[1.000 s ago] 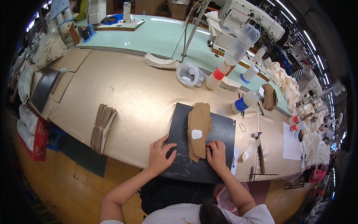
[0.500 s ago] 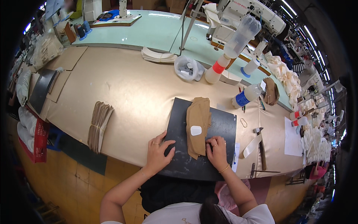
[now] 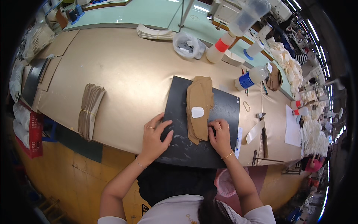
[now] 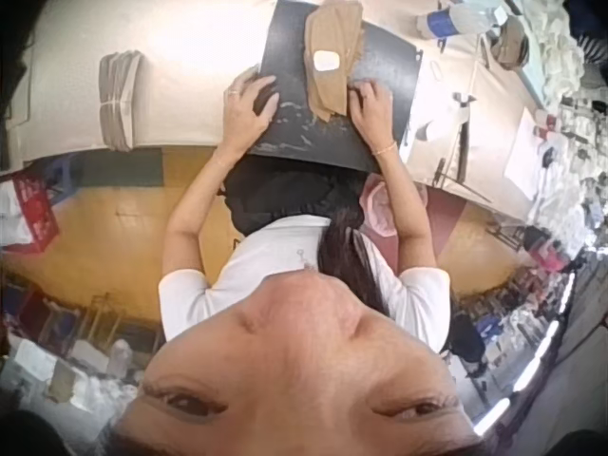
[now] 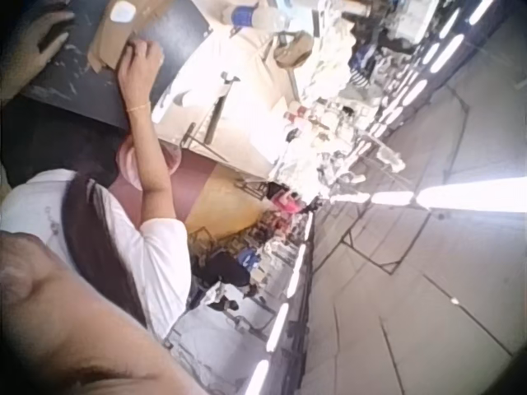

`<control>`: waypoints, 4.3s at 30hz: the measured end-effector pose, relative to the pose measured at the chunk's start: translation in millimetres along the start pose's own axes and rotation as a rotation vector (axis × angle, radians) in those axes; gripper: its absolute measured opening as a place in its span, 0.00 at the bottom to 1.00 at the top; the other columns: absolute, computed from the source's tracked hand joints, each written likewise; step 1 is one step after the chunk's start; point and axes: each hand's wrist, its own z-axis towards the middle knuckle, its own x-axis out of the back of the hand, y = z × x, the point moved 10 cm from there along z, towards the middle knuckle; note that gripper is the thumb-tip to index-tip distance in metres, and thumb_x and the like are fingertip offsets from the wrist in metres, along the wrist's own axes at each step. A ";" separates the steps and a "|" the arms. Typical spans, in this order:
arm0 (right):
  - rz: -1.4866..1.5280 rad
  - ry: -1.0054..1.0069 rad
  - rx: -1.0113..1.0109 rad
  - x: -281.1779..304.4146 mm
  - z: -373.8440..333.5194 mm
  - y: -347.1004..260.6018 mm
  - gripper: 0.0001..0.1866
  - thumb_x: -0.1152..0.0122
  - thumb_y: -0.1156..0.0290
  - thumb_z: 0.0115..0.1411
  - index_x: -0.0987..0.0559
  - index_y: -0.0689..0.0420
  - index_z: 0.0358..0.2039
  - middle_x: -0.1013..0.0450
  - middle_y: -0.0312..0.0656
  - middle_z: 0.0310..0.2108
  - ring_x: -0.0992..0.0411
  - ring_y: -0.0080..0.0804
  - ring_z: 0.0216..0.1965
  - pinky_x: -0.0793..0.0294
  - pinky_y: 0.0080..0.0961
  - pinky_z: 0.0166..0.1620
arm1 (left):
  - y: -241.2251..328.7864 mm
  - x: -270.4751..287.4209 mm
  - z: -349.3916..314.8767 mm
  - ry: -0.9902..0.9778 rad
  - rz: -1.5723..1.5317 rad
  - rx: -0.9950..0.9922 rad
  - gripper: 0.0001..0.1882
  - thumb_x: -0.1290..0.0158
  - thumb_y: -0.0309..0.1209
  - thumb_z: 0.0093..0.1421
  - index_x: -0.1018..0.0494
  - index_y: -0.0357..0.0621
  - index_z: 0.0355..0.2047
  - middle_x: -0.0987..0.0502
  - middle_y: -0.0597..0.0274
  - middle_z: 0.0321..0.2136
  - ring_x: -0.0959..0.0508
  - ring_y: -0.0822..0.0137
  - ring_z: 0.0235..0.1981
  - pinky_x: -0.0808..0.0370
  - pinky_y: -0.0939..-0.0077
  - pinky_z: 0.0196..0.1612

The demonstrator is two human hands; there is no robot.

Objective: The person applies glue from a squeeze bottle onto small white patches on several brown cardboard pieces. They also refill the squeeze bottle from a larger bottle and cap it before continuing to apply glue to additional pieces.

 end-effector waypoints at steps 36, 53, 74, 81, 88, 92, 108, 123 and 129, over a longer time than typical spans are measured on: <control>0.247 -0.022 -0.216 31.6 50.9 23.3 0.09 0.39 0.78 0.57 0.23 0.60 0.40 0.27 0.41 0.35 0.30 0.29 0.36 0.29 0.24 0.39 | -148.2 -149.1 -147.8 -0.429 0.486 0.090 0.19 0.47 0.33 0.59 0.27 0.39 0.49 0.24 0.45 0.48 0.23 0.47 0.47 0.28 0.59 0.52; 0.629 0.404 -0.296 111.7 334.4 126.9 0.47 0.22 0.55 0.45 0.35 0.65 0.59 0.32 0.48 0.54 0.32 0.36 0.54 0.31 0.33 0.54 | -153.4 -151.1 -142.1 -0.397 0.432 0.152 0.19 0.46 0.31 0.58 0.27 0.38 0.49 0.24 0.46 0.48 0.23 0.49 0.48 0.28 0.61 0.52; 0.524 0.448 -0.271 121.7 336.9 126.7 0.42 0.25 0.48 0.46 0.26 0.69 0.51 0.26 0.50 0.46 0.26 0.35 0.46 0.28 0.29 0.50 | -82.0 -106.4 -127.9 -0.378 -0.011 0.366 0.19 0.44 0.29 0.57 0.27 0.37 0.49 0.23 0.48 0.48 0.23 0.51 0.48 0.28 0.62 0.52; 0.506 0.509 -0.241 125.2 328.9 135.0 0.44 0.25 0.44 0.43 0.25 0.69 0.49 0.23 0.50 0.41 0.24 0.36 0.44 0.26 0.29 0.49 | -110.6 -34.3 -199.9 -0.281 -0.315 1.062 0.18 0.43 0.22 0.53 0.25 0.33 0.47 0.20 0.49 0.41 0.21 0.57 0.44 0.26 0.69 0.47; 0.433 0.537 -0.187 131.7 332.1 138.3 0.41 0.27 0.40 0.43 0.21 0.67 0.43 0.22 0.50 0.40 0.23 0.37 0.42 0.26 0.28 0.47 | -131.9 -11.9 -247.9 -0.090 -0.544 1.268 0.16 0.45 0.17 0.51 0.24 0.26 0.42 0.21 0.56 0.36 0.23 0.71 0.34 0.27 0.80 0.41; 0.485 0.531 -0.170 132.3 335.7 140.5 0.42 0.27 0.40 0.43 0.21 0.67 0.44 0.22 0.51 0.40 0.23 0.38 0.42 0.26 0.28 0.47 | -128.6 -14.5 -240.5 -0.141 -0.485 1.247 0.15 0.45 0.17 0.51 0.24 0.25 0.41 0.21 0.56 0.36 0.23 0.71 0.35 0.27 0.80 0.41; 0.694 0.516 -0.272 120.9 327.0 160.5 0.43 0.26 0.45 0.45 0.26 0.71 0.49 0.25 0.50 0.43 0.25 0.35 0.44 0.25 0.26 0.45 | 0.5 60.1 -74.8 -0.834 -0.457 1.158 0.14 0.39 0.28 0.58 0.23 0.35 0.44 0.20 0.58 0.33 0.21 0.73 0.34 0.24 0.79 0.36; 1.071 0.525 -0.383 102.0 320.4 178.6 0.35 0.29 0.45 0.50 0.24 0.63 0.47 0.24 0.41 0.39 0.26 0.29 0.41 0.28 0.25 0.44 | -97.8 47.2 73.3 -0.403 -0.127 0.798 0.18 0.54 0.17 0.61 0.33 0.34 0.53 0.28 0.58 0.33 0.24 0.73 0.22 0.25 0.80 0.23; 1.325 0.547 -0.390 89.7 317.8 187.1 0.31 0.31 0.49 0.54 0.26 0.61 0.47 0.26 0.39 0.38 0.27 0.29 0.41 0.27 0.26 0.44 | -75.9 41.3 76.5 -0.639 0.024 0.699 0.28 0.52 0.16 0.54 0.34 0.41 0.57 0.28 0.54 0.39 0.23 0.68 0.29 0.24 0.74 0.31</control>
